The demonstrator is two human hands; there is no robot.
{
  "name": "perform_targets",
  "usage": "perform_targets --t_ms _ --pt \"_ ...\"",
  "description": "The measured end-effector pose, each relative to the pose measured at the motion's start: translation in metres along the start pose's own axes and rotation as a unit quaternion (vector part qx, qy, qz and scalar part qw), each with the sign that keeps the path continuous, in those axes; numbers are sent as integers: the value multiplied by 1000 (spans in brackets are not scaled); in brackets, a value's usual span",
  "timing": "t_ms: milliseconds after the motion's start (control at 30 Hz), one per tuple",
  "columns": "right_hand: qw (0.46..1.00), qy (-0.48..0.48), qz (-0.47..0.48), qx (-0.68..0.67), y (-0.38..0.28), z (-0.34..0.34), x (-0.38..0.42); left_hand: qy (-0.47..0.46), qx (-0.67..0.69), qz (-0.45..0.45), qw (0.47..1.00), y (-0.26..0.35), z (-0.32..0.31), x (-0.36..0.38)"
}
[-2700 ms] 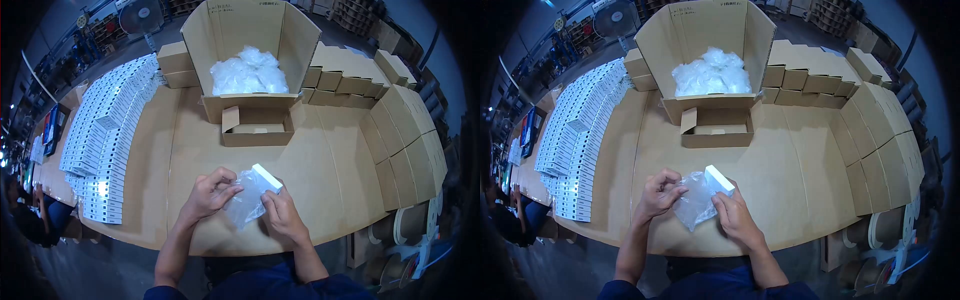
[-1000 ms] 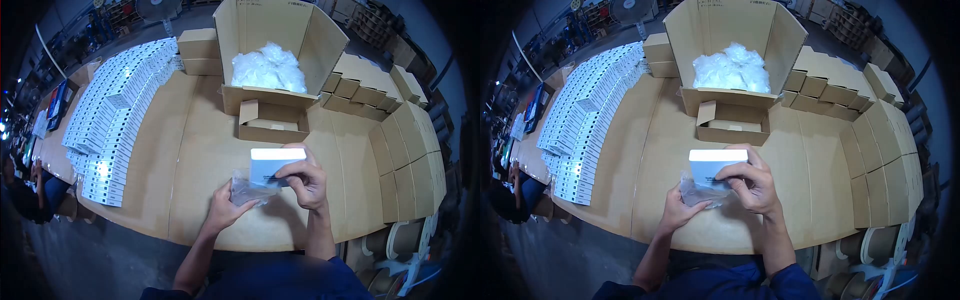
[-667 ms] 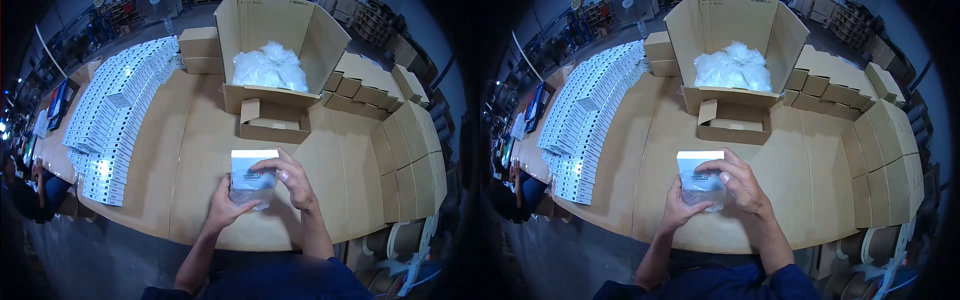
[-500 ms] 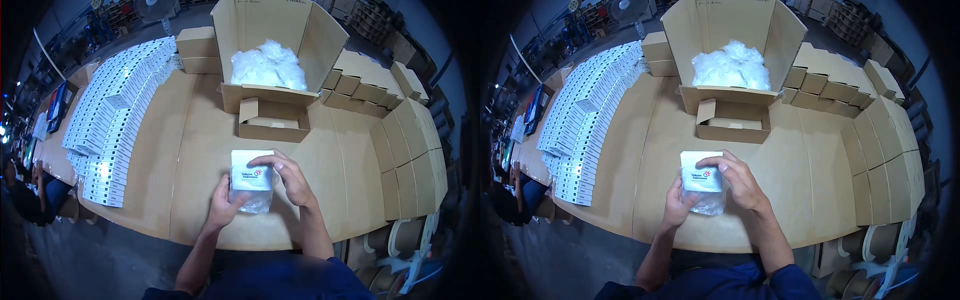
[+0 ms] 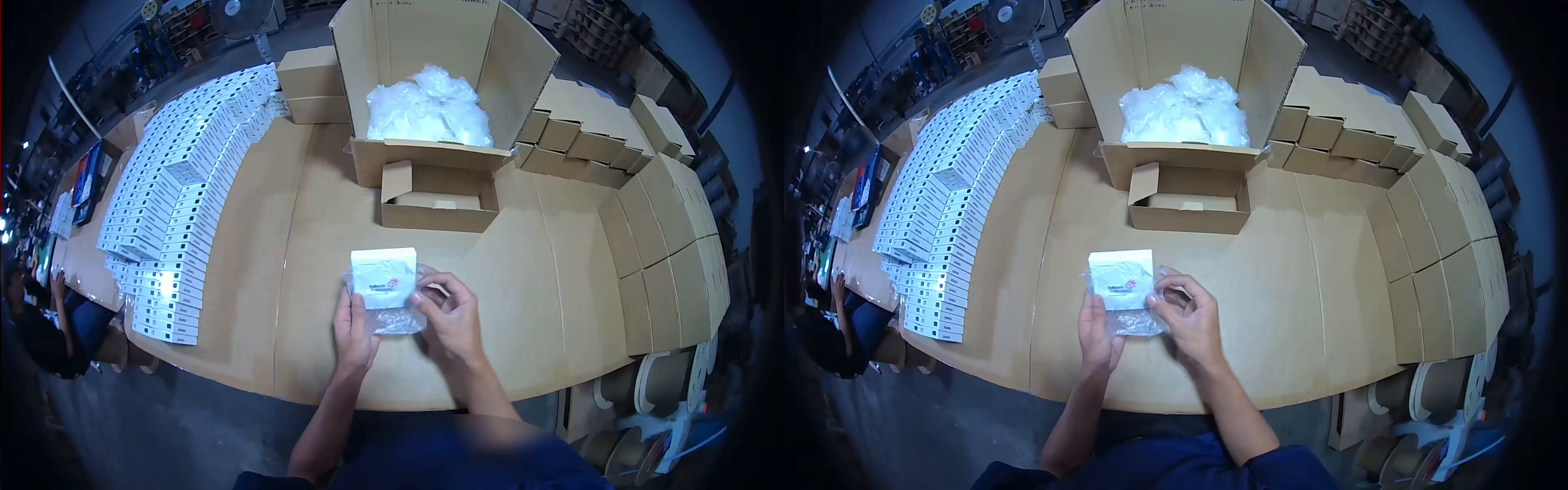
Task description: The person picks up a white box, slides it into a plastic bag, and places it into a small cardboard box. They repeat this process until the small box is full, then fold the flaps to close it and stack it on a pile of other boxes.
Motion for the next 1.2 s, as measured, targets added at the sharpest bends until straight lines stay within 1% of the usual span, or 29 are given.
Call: perform_targets --t_ms 67,133,233,300,367,400,467,500,600,700,733,800,867,967,1000,1033,1067,1100,1133,1167,1200 --pt "998 48 -33 -30 8 -8 5 4 -25 -4 1000 -4 2 0" --pt "995 78 -48 -43 12 -8 4 20 -8 7 1000 -7 6 1" --pt "997 72 -13 -21 12 -7 1 30 22 18 999 -4 3 0" --pt "998 55 4 -39 9 -9 1 29 44 20 998 -6 10 -2" --pt "998 39 26 -40 9 -7 2 31 46 6 998 -5 11 -1" --pt "999 28 21 -23 9 -6 3 31 47 1 998 -4 9 -1" --pt "1000 9 13 11 9 -3 4 24 27 -10 999 1 8 -2" --pt "1000 14 25 3 6 -4 6 22 17 -16 999 5 5 -2" --pt "998 20 50 -22 0 -10 7 26 -90 -57 994 16 -6 -3" --pt "998 15 47 -44 5 -13 8 42 -144 -75 986 14 -5 -3" --pt "997 26 42 -53 8 -14 7 31 -206 -95 973 16 -7 -2" --pt "994 58 19 -91 8 -16 8 9 -328 -135 935 20 -16 -1" --pt "989 82 -18 -121 11 -18 8 46 -284 -126 949 17 -14 0" --pt "966 104 -58 -228 33 -18 10 103 -254 -125 954 6 -4 -1" --pt "956 78 -47 -280 34 -17 10 126 -233 -127 956 4 2 -3" --pt "972 54 -25 -226 38 -17 9 150 -213 -126 957 3 8 -3" --pt "985 31 -5 -170 45 -17 8 159 -178 -125 963 3 13 -5" --pt "993 8 17 -114 44 -19 8 159 -172 -120 965 4 15 -5" --pt "999 -8 -19 -42 43 -18 10 156 -165 -120 966 4 15 -8" --pt "999 6 -30 -9 39 -18 9 156 -158 -121 968 6 16 -11" --pt "999 20 -44 24 35 -18 11 140 -162 -101 972 7 18 -11"
Point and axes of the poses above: each hand's wrist, its own x-axis away from the middle knuckle, its own z-axis out of the back of the hand, y = z × x, the point moved 3 cm from there along -x, towards the middle knuckle, and after that the axes turned 14 degrees about x, right-handed, at the moved point
